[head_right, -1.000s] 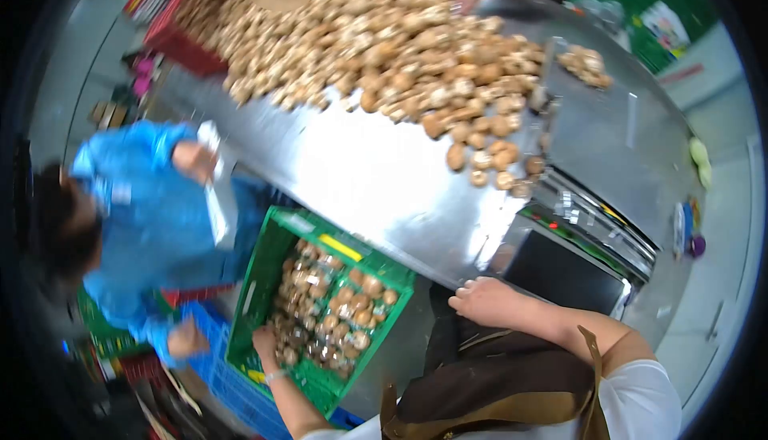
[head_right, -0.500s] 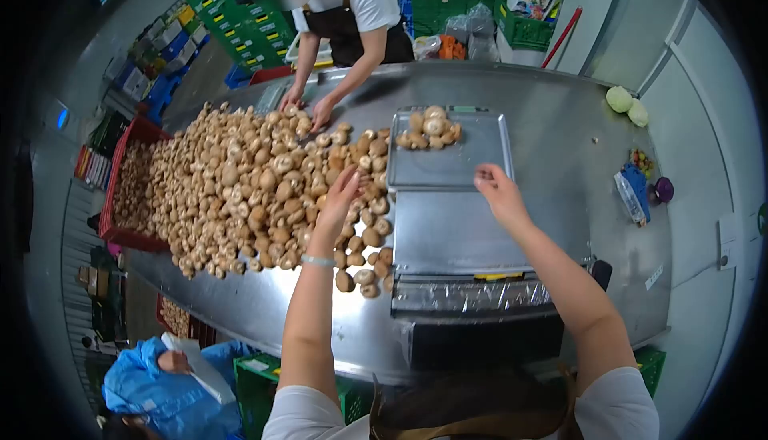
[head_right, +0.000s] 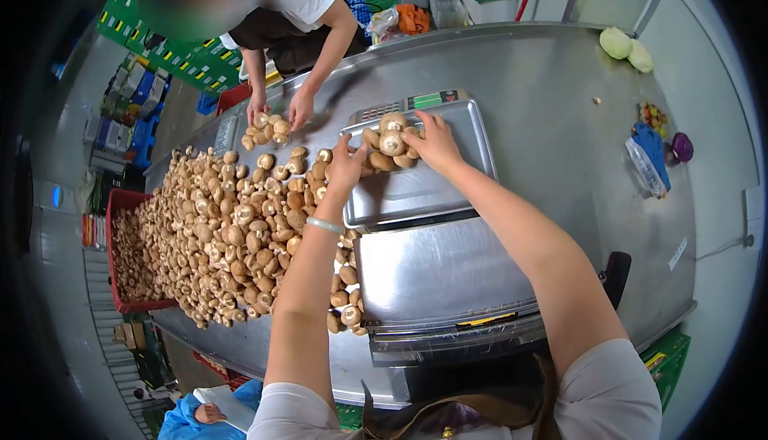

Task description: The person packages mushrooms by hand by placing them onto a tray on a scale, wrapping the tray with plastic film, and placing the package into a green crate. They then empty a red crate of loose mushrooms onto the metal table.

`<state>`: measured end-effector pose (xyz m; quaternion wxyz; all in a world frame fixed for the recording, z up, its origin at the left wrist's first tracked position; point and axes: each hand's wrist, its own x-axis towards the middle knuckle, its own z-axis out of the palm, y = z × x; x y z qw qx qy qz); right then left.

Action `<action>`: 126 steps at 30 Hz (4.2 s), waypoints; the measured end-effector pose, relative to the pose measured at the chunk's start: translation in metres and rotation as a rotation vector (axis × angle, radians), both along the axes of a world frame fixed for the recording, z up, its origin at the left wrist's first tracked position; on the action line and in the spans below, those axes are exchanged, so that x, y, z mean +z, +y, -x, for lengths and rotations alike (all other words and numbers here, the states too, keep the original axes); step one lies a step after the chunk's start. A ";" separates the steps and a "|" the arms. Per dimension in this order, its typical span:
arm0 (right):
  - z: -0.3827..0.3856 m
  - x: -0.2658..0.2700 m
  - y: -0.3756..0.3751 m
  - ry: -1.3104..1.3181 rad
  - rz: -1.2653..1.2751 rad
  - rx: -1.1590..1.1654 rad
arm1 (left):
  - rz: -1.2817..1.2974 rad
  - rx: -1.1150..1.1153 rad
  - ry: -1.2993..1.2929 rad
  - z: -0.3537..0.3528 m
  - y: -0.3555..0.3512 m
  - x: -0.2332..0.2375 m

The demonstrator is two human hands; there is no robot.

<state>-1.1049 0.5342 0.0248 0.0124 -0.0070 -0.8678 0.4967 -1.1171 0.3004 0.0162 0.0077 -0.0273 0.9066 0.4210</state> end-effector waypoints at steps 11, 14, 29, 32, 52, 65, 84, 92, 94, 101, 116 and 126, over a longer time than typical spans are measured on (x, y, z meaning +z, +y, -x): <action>-0.239 0.078 0.096 -0.009 -0.014 -0.011 | -0.117 -0.119 -0.088 -0.258 0.095 0.087; -0.282 0.074 0.111 -0.041 -0.041 -0.018 | -0.131 -0.149 -0.111 -0.295 0.106 0.096; -0.271 0.073 0.095 0.270 -0.252 0.389 | -0.065 -0.444 0.275 -0.294 0.127 0.070; -0.270 0.075 0.101 0.279 -0.242 0.416 | 0.078 -0.466 0.262 -0.304 0.122 0.090; -0.414 0.098 0.211 -0.349 0.526 0.128 | -0.640 -0.348 -0.555 -0.382 0.015 0.133; -0.231 0.059 0.143 0.037 -0.103 0.113 | -0.190 -0.193 0.050 -0.234 0.093 0.061; -0.302 0.051 0.149 0.233 -0.166 0.081 | -0.214 -0.266 -0.073 -0.288 0.097 0.066; -0.388 0.160 0.135 -0.239 0.264 0.148 | -0.458 -0.178 -0.476 -0.393 0.079 0.185; -0.420 0.162 0.132 -0.452 0.413 0.147 | -0.552 -0.105 -0.653 -0.427 0.072 0.172; -0.503 0.040 0.138 -0.257 -0.128 0.034 | 0.104 -0.111 -0.195 -0.502 0.083 0.049; -0.630 0.082 0.178 -0.134 0.194 -0.550 | -0.129 -0.057 -0.062 -0.544 0.072 0.052; -0.679 -0.117 0.096 0.101 0.532 -0.583 | 0.040 -0.658 0.088 -0.501 0.161 0.027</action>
